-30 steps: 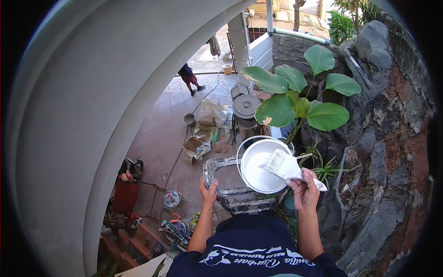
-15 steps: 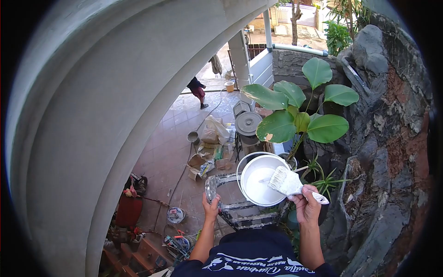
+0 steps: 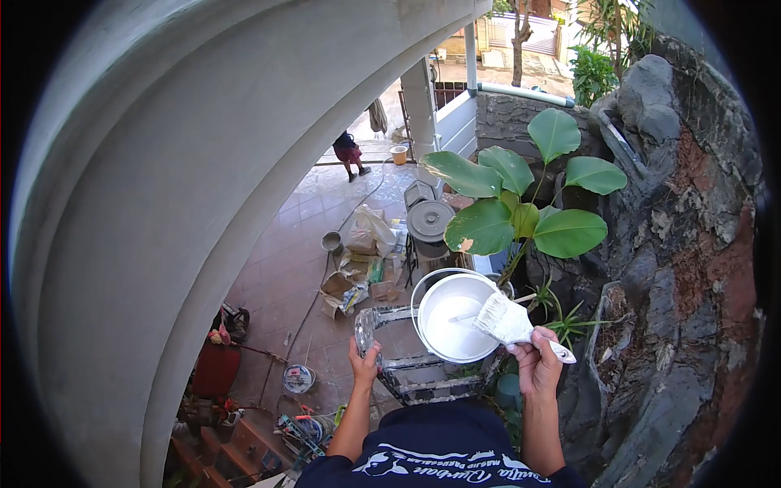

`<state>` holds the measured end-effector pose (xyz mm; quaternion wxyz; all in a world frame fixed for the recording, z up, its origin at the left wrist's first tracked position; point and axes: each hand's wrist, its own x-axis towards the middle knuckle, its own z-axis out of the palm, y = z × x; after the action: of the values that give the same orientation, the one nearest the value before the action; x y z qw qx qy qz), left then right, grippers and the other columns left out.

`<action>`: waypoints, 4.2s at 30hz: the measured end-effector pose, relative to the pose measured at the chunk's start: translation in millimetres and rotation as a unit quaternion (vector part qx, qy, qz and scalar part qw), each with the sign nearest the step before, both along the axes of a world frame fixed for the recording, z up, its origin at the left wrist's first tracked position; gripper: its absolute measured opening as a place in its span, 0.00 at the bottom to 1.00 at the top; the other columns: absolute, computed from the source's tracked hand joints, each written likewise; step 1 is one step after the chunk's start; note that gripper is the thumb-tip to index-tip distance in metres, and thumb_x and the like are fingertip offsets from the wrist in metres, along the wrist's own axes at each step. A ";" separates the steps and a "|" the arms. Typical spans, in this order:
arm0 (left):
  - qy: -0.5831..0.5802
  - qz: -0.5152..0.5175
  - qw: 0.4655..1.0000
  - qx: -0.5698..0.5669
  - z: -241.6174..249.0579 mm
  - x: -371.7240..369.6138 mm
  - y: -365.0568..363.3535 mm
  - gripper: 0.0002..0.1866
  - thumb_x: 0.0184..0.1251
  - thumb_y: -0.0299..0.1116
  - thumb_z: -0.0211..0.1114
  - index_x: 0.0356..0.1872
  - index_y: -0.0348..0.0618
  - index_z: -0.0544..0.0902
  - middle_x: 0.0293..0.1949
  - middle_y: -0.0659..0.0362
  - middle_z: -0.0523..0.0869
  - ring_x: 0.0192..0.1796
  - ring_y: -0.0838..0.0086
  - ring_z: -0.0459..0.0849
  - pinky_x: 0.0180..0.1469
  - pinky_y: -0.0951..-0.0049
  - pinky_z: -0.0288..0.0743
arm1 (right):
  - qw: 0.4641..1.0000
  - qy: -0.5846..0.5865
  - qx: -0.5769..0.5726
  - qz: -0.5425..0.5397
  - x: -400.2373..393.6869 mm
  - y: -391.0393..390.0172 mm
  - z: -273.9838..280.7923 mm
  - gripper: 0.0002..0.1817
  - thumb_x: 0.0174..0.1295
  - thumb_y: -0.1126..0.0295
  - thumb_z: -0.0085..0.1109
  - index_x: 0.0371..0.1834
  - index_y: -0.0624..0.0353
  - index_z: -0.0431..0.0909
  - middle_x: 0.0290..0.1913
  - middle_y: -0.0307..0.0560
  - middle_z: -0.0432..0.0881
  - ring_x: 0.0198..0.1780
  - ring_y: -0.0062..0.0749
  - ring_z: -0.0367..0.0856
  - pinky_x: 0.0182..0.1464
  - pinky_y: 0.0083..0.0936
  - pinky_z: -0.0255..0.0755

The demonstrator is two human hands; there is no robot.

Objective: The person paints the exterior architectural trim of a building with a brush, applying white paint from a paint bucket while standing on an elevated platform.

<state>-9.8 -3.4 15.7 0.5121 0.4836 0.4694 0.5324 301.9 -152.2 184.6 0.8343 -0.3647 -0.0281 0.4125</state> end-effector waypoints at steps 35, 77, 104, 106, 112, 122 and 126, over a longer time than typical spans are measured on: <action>0.005 -0.010 1.000 -0.026 7.0 0.2 -0.2 0.11 0.59 0.26 0.60 0.44 0.40 0.76 0.32 0.60 0.82 0.31 0.79 0.79 0.36 0.77 0.73 | 0.999 0.020 0.033 0.018 0.7 -3.7 -8.3 0.06 0.65 0.77 0.56 0.44 0.63 0.75 0.40 0.55 0.84 0.39 0.40 0.87 0.39 0.38 0.86; 0.000 -0.008 1.000 0.011 12.1 4.7 -1.8 0.11 0.58 0.26 0.60 0.43 0.41 0.74 0.29 0.60 0.81 0.22 0.80 0.74 0.23 0.78 0.69 | 0.997 -0.015 0.038 0.067 -6.3 -4.2 9.7 0.07 0.64 0.78 0.59 0.44 0.64 0.75 0.40 0.53 0.82 0.41 0.42 0.86 0.41 0.41 0.87; -0.002 -0.006 1.000 -0.024 18.4 3.9 -5.1 0.11 0.57 0.27 0.61 0.41 0.40 0.74 0.28 0.61 0.81 0.24 0.80 0.75 0.26 0.77 0.70 | 0.983 0.004 0.126 0.134 4.5 15.8 63.4 0.06 0.62 0.77 0.58 0.42 0.62 0.76 0.38 0.54 0.84 0.39 0.42 0.87 0.40 0.42 0.86; 0.004 -0.005 1.000 -0.023 16.2 3.1 -5.0 0.11 0.57 0.27 0.61 0.41 0.40 0.74 0.28 0.61 0.81 0.25 0.80 0.76 0.28 0.76 0.71 | 0.986 -0.023 0.135 0.094 19.8 26.0 73.7 0.07 0.63 0.77 0.57 0.43 0.62 0.75 0.39 0.55 0.84 0.39 0.43 0.87 0.39 0.41 0.86; 0.005 -0.003 1.000 0.022 3.7 2.8 -0.4 0.11 0.58 0.28 0.61 0.42 0.40 0.74 0.29 0.60 0.81 0.26 0.79 0.77 0.29 0.76 0.72 | 0.979 -0.074 0.187 -0.009 56.5 44.9 108.7 0.09 0.63 0.76 0.57 0.46 0.62 0.73 0.40 0.56 0.84 0.40 0.42 0.87 0.40 0.40 0.86; -0.007 -0.006 1.000 0.024 7.4 3.4 -2.2 0.12 0.59 0.28 0.60 0.43 0.41 0.73 0.27 0.60 0.80 0.17 0.80 0.73 0.14 0.77 0.67 | 0.986 0.003 0.154 0.070 13.4 20.7 60.3 0.07 0.62 0.76 0.57 0.43 0.62 0.76 0.41 0.58 0.85 0.41 0.45 0.87 0.40 0.43 0.85; -0.002 -0.010 1.000 0.023 17.8 6.5 -4.0 0.12 0.59 0.29 0.61 0.43 0.41 0.73 0.27 0.60 0.80 0.16 0.79 0.73 0.13 0.77 0.67 | 0.987 0.063 0.124 0.079 -4.1 10.3 34.4 0.06 0.62 0.76 0.58 0.42 0.62 0.76 0.38 0.56 0.85 0.40 0.44 0.87 0.40 0.45 0.85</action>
<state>-3.3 -7.4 33.5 0.5069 0.4988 0.4519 0.5386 297.7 -141.9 219.1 0.8381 -0.2283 -0.0550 0.4924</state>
